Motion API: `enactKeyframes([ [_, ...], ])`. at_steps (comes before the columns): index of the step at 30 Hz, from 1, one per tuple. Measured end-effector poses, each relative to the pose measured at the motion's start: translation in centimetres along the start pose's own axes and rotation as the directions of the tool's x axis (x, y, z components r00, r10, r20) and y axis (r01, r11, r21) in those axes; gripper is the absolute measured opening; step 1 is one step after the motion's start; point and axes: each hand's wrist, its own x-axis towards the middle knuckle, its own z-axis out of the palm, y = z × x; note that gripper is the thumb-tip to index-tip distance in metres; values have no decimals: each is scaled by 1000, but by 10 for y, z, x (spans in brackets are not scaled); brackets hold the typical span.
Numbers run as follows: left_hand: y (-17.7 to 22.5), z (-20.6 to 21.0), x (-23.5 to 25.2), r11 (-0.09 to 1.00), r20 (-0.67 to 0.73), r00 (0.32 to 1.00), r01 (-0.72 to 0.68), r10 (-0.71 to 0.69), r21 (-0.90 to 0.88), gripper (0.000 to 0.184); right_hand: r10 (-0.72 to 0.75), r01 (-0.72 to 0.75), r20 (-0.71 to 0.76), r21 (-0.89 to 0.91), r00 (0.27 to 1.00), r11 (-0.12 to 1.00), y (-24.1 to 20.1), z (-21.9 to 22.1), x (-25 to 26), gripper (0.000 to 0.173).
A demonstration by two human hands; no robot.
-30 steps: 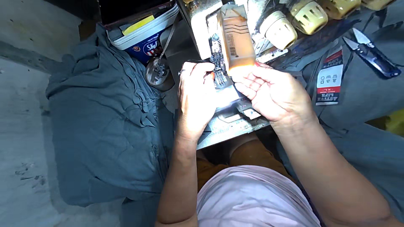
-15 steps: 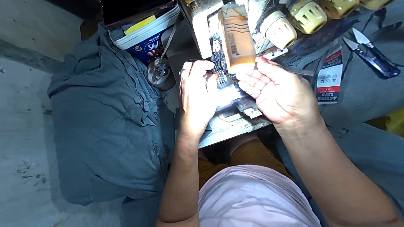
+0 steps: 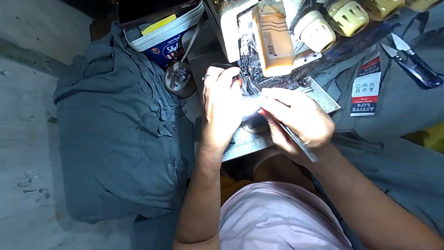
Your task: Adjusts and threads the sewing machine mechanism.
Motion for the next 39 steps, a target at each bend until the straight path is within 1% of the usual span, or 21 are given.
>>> enactKeyframes([
  [7, 1, 0, 1, 999, 12, 1000, -15, 14, 48, 26, -2, 4, 38, -62, 999, 998, 2, 8, 0, 20],
  [10, 3, -1, 1, 998, 12, 1000, -3, 3, 59, 27, 2, 0, 21, -59, 1000, 998, 3, 10, 0, 19],
  [16, -1, 2, -1, 999, -24, 999, -29, 30, 26, 26, -3, 2, -7, -51, 1000, 999, 3, 10, -2, 17],
  [19, -1, 1, -1, 1000, -24, 1000, -19, 19, -9, 26, -13, 12, -29, -46, 999, 999, 3, 10, -3, 15],
  [26, -3, 2, -1, 999, -29, 999, -31, 31, -8, 26, -3, 3, 2, -66, 1000, 998, 4, 13, -1, 18],
  [30, 3, -6, -6, 1000, 28, 1000, 1, 0, -10, 23, 1, -2, -17, -44, 1000, 999, 2, 11, -1, 15],
  [34, 3, -7, -8, 1000, 15, 1000, 20, -20, -22, 18, -23, 24, -41, 15, 999, 1000, -2, 7, -2, 12],
  [36, 3, -8, -8, 999, 11, 1000, 7, -6, -37, 19, -39, 42, -55, 44, 998, 998, -3, 6, -2, 11],
  [39, 3, -14, -8, 997, 64, 998, -19, 24, -70, 28, -49, 54, -74, 72, 996, 996, -4, 6, -1, 10],
])
